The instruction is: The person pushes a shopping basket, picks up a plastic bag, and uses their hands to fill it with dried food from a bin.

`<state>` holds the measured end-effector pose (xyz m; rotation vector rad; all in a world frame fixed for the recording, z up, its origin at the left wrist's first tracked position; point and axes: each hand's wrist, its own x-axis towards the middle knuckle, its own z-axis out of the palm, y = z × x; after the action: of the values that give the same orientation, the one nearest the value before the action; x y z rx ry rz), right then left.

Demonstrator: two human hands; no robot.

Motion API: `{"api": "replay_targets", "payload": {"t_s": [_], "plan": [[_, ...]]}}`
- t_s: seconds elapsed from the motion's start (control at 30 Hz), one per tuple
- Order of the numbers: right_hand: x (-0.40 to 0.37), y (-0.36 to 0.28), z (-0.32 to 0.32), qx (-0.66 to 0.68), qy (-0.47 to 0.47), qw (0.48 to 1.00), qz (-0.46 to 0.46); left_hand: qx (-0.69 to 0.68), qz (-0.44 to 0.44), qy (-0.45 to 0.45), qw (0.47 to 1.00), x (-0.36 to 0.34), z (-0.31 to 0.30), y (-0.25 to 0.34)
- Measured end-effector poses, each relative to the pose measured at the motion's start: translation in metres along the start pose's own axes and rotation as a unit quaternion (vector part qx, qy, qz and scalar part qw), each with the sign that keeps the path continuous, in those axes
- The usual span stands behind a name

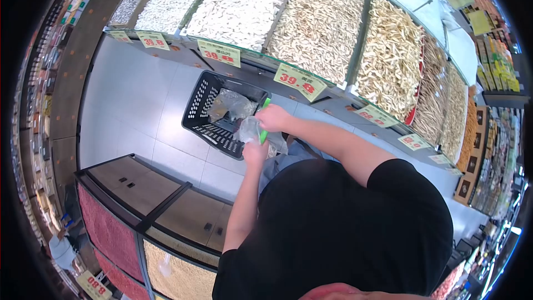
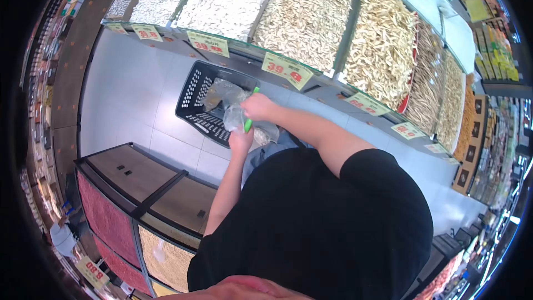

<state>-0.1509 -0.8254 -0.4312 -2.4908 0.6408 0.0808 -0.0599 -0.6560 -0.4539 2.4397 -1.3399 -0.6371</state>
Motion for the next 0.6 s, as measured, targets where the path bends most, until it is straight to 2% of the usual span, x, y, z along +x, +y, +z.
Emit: {"api": "replay_targets", "payload": {"t_s": [0.17,0.3,0.47,0.6], "plan": [[-0.011,-0.002,0.002,-0.011,-0.021,0.999,0.022,0.013,-0.039,-0.059,0.997,-0.007,-0.001,0.004],[-0.035,-0.004,0.004,0.002,-0.034,0.999,0.035,0.03,0.003,-0.025,0.999,-0.022,0.016,0.0],[-0.052,0.0,0.012,0.005,-0.045,0.999,0.007,0.033,0.004,-0.028,0.999,-0.038,0.015,0.004],[-0.067,0.007,0.005,0.021,-0.053,0.998,-0.013,0.021,-0.031,-0.066,0.997,-0.046,0.015,0.017]]}}
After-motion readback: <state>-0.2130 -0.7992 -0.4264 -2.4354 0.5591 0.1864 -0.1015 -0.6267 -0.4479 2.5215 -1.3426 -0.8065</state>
